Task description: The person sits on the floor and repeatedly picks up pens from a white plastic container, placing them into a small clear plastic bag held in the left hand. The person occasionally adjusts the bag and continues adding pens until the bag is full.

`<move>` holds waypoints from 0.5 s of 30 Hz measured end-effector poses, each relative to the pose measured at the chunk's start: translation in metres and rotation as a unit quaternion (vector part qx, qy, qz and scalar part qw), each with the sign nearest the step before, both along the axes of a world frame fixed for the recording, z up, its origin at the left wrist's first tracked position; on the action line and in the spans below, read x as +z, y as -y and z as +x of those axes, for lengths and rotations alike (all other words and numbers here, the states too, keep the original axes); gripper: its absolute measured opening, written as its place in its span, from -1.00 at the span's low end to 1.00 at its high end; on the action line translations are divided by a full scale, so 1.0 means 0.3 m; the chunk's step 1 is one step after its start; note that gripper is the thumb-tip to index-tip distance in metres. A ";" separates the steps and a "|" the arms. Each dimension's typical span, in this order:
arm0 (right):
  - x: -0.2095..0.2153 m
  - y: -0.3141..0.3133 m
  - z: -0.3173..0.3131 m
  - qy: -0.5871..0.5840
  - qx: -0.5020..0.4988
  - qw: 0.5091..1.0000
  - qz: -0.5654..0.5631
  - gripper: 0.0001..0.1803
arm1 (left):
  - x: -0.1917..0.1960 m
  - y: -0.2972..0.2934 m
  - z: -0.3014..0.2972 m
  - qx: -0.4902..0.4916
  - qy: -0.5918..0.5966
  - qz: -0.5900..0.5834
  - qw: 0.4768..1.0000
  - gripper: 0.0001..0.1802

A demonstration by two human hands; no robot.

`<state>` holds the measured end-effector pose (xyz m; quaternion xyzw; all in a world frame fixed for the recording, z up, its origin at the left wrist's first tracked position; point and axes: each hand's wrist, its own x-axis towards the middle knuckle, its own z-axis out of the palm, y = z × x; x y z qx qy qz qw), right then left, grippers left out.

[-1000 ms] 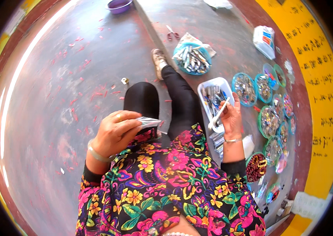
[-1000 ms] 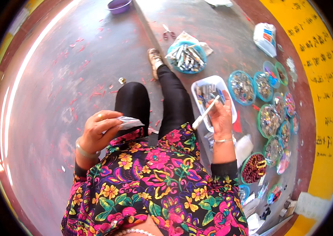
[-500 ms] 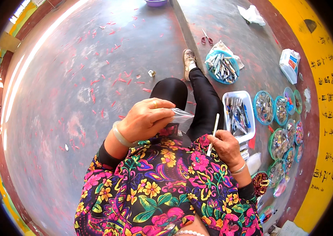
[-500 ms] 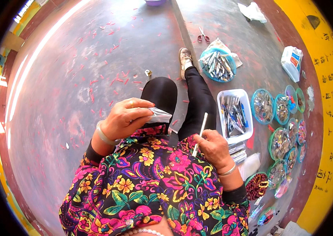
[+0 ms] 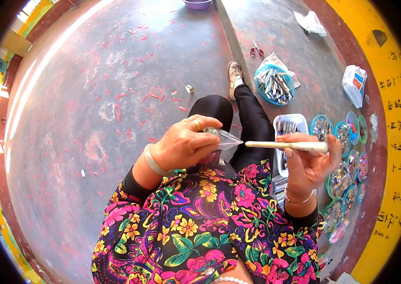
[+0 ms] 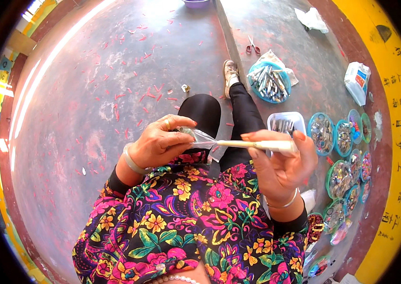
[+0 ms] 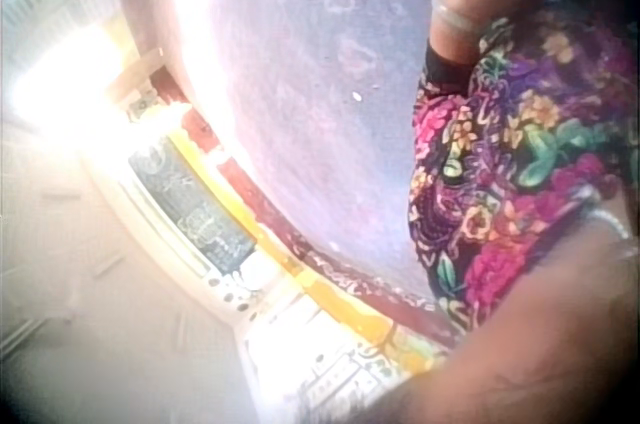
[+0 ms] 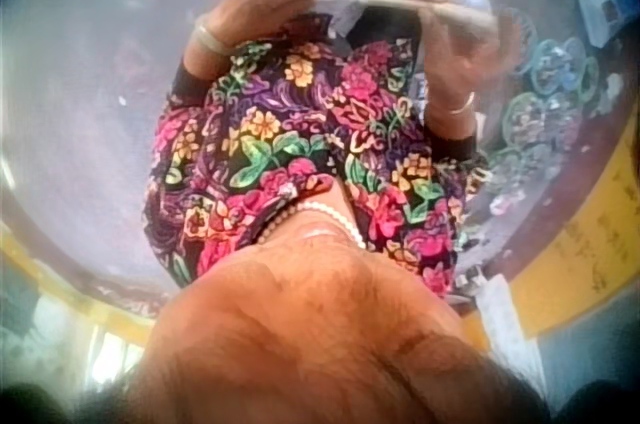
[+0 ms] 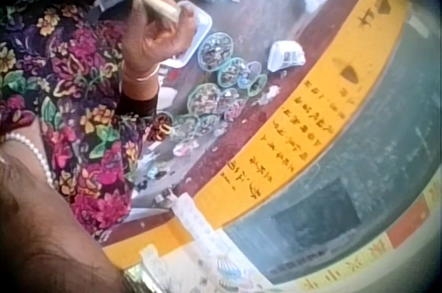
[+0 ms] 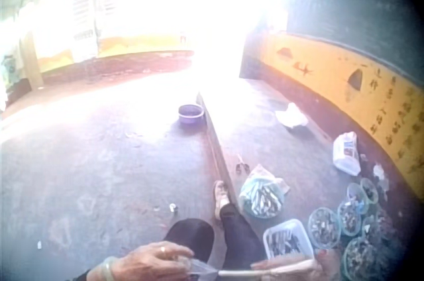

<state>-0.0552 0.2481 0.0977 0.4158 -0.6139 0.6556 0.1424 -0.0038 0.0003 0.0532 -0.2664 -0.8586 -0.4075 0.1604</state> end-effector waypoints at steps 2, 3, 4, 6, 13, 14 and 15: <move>0.000 0.040 -0.010 0.003 0.023 1.000 0.000 -0.33 | 0.004 0.003 -0.002 -0.011 0.000 0.000 1.000 -0.85; 0.002 0.056 -0.013 0.003 0.031 0.999 0.012 -0.37 | 0.005 0.004 -0.003 -0.014 -0.001 -0.002 1.000 -0.85; 0.003 0.072 -0.015 0.002 0.039 0.999 0.023 -0.40 | 0.005 0.003 -0.003 -0.017 -0.003 -0.004 1.000 -0.85; 0.003 0.100 -0.018 0.035 0.029 0.998 0.039 -0.66 | 0.005 0.003 -0.002 -0.019 -0.002 -0.002 1.000 -0.84; -0.048 0.154 -0.016 0.025 -0.022 0.992 0.118 -0.71 | -0.007 0.002 -0.001 -0.008 0.005 0.009 1.000 -0.86; -0.048 0.161 -0.022 0.016 -0.016 0.990 0.139 -0.71 | -0.011 0.000 0.001 -0.002 0.008 0.014 1.000 -0.87; -0.049 0.167 -0.030 0.006 -0.010 0.987 0.161 -0.71 | -0.012 -0.001 0.002 -0.002 0.008 0.016 1.000 -0.87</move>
